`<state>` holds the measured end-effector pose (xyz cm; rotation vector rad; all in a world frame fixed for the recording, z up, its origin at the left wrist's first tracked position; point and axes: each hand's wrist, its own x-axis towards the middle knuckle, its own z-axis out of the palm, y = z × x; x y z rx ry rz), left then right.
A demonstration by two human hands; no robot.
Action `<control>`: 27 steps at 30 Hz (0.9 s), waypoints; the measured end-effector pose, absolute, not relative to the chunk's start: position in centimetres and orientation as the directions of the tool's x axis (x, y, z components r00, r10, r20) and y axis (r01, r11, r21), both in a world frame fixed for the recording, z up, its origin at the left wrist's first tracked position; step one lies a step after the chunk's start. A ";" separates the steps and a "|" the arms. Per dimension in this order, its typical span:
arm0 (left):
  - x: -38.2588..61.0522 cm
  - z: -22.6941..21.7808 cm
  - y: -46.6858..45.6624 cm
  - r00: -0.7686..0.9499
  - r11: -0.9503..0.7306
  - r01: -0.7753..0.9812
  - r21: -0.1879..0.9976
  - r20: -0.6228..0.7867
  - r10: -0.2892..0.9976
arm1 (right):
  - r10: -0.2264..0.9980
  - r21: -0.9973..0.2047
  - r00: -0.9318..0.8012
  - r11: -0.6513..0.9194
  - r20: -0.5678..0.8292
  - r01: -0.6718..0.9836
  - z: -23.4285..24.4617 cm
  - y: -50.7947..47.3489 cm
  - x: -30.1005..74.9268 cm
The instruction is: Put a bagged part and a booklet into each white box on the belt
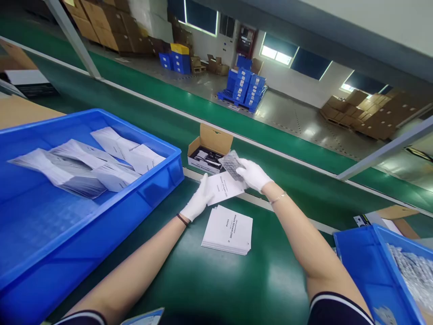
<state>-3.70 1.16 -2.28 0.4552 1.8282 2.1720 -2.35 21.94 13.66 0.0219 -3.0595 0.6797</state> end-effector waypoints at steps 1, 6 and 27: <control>-3.7 -2.5 1.2 -0.909 -0.145 0.002 0.989 0.062 0.412 | -0.043 -0.394 -0.998 0.917 0.036 -0.054 13.7 20.8 -4.3; -3.8 -2.8 1.5 -0.883 -0.046 0.026 0.999 0.045 0.467 | 0.013 -0.211 -0.999 0.977 -0.053 0.024 12.7 15.6 -13.1; -5.3 -3.3 1.5 -0.882 -0.265 -0.184 0.947 -0.041 0.469 | -0.284 -0.135 -0.958 0.951 -0.033 -0.277 8.9 18.1 -6.8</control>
